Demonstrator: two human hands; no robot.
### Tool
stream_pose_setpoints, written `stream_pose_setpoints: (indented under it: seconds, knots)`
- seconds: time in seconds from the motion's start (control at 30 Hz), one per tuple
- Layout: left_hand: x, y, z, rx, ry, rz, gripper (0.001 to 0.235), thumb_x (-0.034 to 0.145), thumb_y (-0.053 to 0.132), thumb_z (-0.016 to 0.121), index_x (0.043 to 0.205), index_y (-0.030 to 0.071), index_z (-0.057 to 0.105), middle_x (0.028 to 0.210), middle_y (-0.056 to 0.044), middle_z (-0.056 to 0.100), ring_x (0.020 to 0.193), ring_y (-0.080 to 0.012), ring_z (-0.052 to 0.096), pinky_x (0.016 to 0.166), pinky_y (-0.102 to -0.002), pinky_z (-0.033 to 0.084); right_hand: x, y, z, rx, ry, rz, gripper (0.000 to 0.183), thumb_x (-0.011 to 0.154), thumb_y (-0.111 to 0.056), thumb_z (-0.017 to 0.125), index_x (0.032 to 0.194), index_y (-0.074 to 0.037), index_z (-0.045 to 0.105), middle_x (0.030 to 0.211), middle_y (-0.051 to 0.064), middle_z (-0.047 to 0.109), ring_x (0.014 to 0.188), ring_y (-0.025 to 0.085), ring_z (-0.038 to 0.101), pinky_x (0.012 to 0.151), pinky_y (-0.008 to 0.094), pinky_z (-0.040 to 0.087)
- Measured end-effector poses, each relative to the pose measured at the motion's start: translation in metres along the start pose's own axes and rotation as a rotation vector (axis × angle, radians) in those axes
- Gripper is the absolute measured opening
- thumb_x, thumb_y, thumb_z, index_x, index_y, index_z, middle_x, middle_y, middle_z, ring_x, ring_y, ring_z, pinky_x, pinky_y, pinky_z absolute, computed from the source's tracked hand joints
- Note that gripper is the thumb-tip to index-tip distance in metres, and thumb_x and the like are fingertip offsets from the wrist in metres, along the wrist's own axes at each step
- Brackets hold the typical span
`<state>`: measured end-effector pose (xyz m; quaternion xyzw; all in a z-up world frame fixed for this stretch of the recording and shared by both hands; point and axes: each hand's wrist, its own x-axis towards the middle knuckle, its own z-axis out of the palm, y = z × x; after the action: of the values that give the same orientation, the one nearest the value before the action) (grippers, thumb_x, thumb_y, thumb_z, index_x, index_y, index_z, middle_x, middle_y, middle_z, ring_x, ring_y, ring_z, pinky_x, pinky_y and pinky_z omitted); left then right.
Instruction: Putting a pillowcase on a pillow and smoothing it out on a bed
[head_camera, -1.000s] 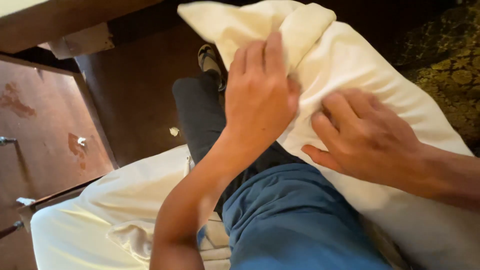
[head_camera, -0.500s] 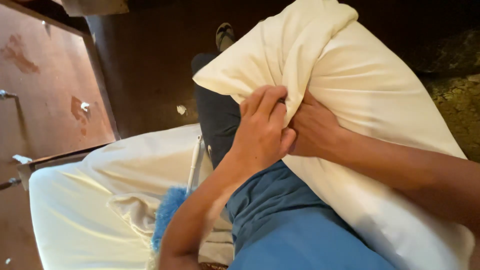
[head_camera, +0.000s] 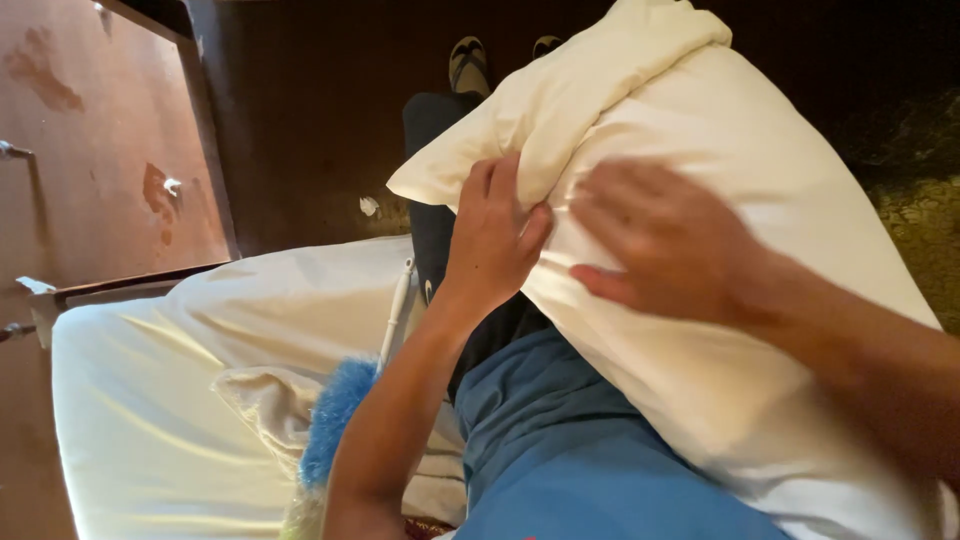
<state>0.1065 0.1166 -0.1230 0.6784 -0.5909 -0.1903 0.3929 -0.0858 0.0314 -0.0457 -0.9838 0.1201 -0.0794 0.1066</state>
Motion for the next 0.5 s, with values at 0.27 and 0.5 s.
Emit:
stream_pose_setpoints:
  seconds: [0.27,0.5]
  knots:
    - [0.043,-0.001,0.018,0.302,0.049,0.151,0.044,0.074,0.031,0.071,0.106,0.001,0.070,0.130,-0.016,0.055,0.121,-0.0375,0.058,0.093,-0.048,0.051,-0.015,0.015,0.037,-0.098,-0.182,0.101,0.103,0.078,-0.082,0.055,0.148,-0.007,0.052,0.156,0.022,0.047,0.153,0.042,0.036,0.120,0.059,0.030]
    - [0.025,-0.017,0.053,-0.166,-0.299,0.362,0.030,0.085,0.027,0.061,0.104,0.005,0.065,0.138,-0.015,0.062,0.141,-0.0290,0.052,0.113,-0.050,0.039,-0.022,0.028,0.097,-0.044,-0.137,0.110,0.087,0.082,-0.082,0.051,0.127,-0.010,0.072,0.135,0.019,0.067,0.138,0.035,0.053,0.122,0.056,0.021]
